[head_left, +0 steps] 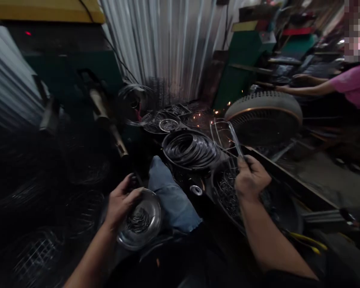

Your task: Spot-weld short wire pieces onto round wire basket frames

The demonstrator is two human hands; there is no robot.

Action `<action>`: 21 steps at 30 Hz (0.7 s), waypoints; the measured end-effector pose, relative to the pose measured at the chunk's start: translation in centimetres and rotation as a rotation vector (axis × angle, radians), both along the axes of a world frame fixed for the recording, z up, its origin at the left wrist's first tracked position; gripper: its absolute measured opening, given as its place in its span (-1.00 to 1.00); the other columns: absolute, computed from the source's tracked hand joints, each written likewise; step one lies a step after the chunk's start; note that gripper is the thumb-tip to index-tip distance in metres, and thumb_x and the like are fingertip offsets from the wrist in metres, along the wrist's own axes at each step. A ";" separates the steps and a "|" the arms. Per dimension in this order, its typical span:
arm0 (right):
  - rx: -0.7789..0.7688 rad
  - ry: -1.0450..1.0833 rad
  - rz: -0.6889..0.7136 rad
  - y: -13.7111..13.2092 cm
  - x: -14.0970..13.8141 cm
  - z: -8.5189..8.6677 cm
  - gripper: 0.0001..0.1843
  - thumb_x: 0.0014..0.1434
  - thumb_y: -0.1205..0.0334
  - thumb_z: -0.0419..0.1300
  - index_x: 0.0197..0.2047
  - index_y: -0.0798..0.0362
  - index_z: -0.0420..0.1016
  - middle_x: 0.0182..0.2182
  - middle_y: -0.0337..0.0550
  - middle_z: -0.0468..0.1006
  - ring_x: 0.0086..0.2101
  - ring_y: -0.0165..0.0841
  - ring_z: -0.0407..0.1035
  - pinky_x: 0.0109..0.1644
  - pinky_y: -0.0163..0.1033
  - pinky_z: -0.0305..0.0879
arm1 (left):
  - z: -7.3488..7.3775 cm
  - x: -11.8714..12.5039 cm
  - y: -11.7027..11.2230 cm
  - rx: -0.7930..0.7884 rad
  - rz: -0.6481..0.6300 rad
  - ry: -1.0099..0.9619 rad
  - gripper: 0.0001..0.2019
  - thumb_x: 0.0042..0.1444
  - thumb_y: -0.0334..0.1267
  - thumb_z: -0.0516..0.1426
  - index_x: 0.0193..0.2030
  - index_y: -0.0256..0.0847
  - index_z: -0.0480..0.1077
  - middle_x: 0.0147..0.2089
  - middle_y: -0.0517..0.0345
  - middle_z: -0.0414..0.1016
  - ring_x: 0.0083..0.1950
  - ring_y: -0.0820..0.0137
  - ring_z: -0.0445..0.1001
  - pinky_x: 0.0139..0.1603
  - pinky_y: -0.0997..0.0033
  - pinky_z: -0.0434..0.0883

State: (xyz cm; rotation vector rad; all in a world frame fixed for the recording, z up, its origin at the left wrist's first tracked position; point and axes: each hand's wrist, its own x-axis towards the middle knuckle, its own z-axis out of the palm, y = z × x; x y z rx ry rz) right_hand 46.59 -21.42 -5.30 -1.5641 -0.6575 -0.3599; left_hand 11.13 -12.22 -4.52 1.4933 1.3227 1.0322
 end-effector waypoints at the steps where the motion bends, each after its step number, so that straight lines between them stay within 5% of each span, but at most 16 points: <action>1: 0.042 -0.032 0.019 1.3 -2.0 0.6 -0.59 0.13 -0.09 0.18 -0.20 0.10 0.56 -0.33 -0.08 0.57 -0.28 -0.20 0.45 -0.13 -0.07 0.36 | 0.8 1.0 -0.4 0.034 -0.082 -0.035 -0.30 -0.13 -0.08 0.35 0.19 -0.24 0.37 0.07 -0.04 0.49 0.06 0.17 0.46 0.12 0.20 0.37; 7: 0.219 -0.474 0.157 6.7 -11.4 2.2 -0.85 0.19 0.17 0.17 -0.22 0.04 0.48 -0.45 -0.12 0.54 -0.43 -0.27 0.42 -0.24 -0.11 0.36 | 5.9 5.5 -2.2 0.248 -0.382 -0.198 -0.23 -0.10 -0.15 0.35 0.29 -0.18 0.26 0.13 -0.02 0.41 0.09 0.20 0.39 0.05 0.28 0.36; 11: 0.303 -0.824 0.322 8.3 -16.0 1.4 -0.72 0.15 0.34 0.14 -0.04 0.06 0.42 -0.52 -0.15 0.50 -0.47 -0.25 0.38 -0.24 -0.06 0.29 | 6.9 6.5 -1.5 0.207 -0.067 -0.433 0.03 -0.22 -0.17 0.41 0.40 -0.14 0.03 0.18 -0.04 0.28 0.08 0.24 0.36 0.00 0.33 0.38; 14: 0.296 -0.878 0.523 8.9 -18.9 0.2 -0.57 0.13 0.38 0.15 0.10 0.08 0.36 -0.50 -0.13 0.53 -0.44 -0.22 0.40 -0.26 -0.07 0.28 | 5.6 5.5 0.9 0.236 0.158 -0.424 -0.05 -0.24 -0.24 0.39 0.34 -0.15 0.12 -0.02 0.03 0.32 -0.12 0.35 0.38 -0.18 0.42 0.41; 18: 0.187 -0.835 0.874 10.2 -18.8 -0.9 -0.44 0.15 0.38 0.15 0.23 0.00 0.27 -0.23 -0.05 0.60 -0.25 -0.21 0.48 -0.09 -0.05 0.34 | 2.2 1.4 4.8 0.445 0.148 -0.235 -0.19 -0.23 -0.37 0.34 0.25 -0.12 0.26 -0.17 0.15 0.33 -0.23 0.43 0.36 -0.16 0.41 0.40; 21: 0.045 -0.564 0.774 13.2 -15.9 -0.8 -0.34 0.12 0.21 0.24 0.28 -0.07 0.21 0.07 0.03 0.46 0.04 -0.07 0.37 0.11 0.09 0.26 | 0.1 -2.0 6.7 0.591 0.058 -0.113 -0.20 -0.20 -0.40 0.32 0.27 -0.12 0.25 -0.09 0.11 0.35 -0.18 0.39 0.38 -0.10 0.35 0.41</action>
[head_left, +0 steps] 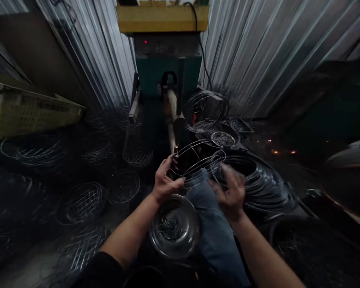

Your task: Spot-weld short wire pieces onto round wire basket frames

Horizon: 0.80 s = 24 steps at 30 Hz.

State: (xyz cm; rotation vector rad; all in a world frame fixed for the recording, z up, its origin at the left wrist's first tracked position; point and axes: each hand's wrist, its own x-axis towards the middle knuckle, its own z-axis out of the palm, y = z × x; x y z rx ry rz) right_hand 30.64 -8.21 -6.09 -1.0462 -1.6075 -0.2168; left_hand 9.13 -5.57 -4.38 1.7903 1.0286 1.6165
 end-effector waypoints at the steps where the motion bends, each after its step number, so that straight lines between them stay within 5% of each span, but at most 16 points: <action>1: -0.123 0.087 -0.058 1.4 1.0 0.0 -0.24 0.06 0.10 0.30 0.30 -0.06 0.17 0.19 0.07 0.32 0.14 -0.01 0.25 0.14 0.12 0.23 | -0.4 -0.9 0.4 0.026 -0.022 0.046 -0.21 -0.18 -0.40 0.31 0.28 -0.12 0.25 -0.06 0.08 0.36 -0.16 0.38 0.38 -0.08 0.33 0.41; 4: -0.494 0.213 0.046 6.0 2.9 -0.6 0.10 -0.19 -0.09 0.42 0.35 -0.02 0.06 0.32 0.10 0.08 0.23 0.05 0.10 0.20 0.15 0.17 | -1.4 -2.9 1.4 0.062 -0.072 0.161 -0.25 -0.14 -0.36 0.31 0.27 -0.16 0.27 0.02 -0.01 0.39 -0.10 0.33 0.41 -0.05 0.30 0.41; 8: -0.811 0.392 0.334 10.5 2.0 -2.6 0.06 -0.29 -0.15 0.44 0.26 0.02 0.24 0.17 0.10 0.35 0.15 0.03 0.23 0.20 0.17 0.16 | -3.7 -5.0 3.1 0.034 -0.075 0.126 -0.24 -0.16 -0.32 0.35 0.26 -0.15 0.30 0.08 -0.05 0.41 -0.06 0.28 0.43 -0.01 0.26 0.41; 15: -0.709 0.368 0.352 13.0 -1.4 -3.6 -0.14 -0.29 -0.17 0.45 0.09 -0.06 0.41 0.03 -0.04 0.39 0.02 -0.08 0.34 0.08 0.07 0.30 | -7.5 -8.0 6.7 -0.174 -0.059 -0.261 -0.22 -0.34 -0.44 0.41 0.16 -0.13 0.42 0.04 0.00 0.49 -0.03 0.28 0.42 0.08 0.24 0.33; 24: -0.564 0.167 0.272 12.1 -4.3 -1.1 -0.25 -0.17 -0.11 0.42 0.08 -0.03 0.42 -0.04 -0.06 0.45 -0.12 -0.19 0.39 0.04 0.01 0.34 | -8.0 -9.1 9.3 -0.337 -0.050 -0.631 -0.27 -0.61 -0.55 0.41 -0.10 -0.10 0.57 -0.06 0.08 0.55 -0.05 0.31 0.44 0.03 0.33 0.31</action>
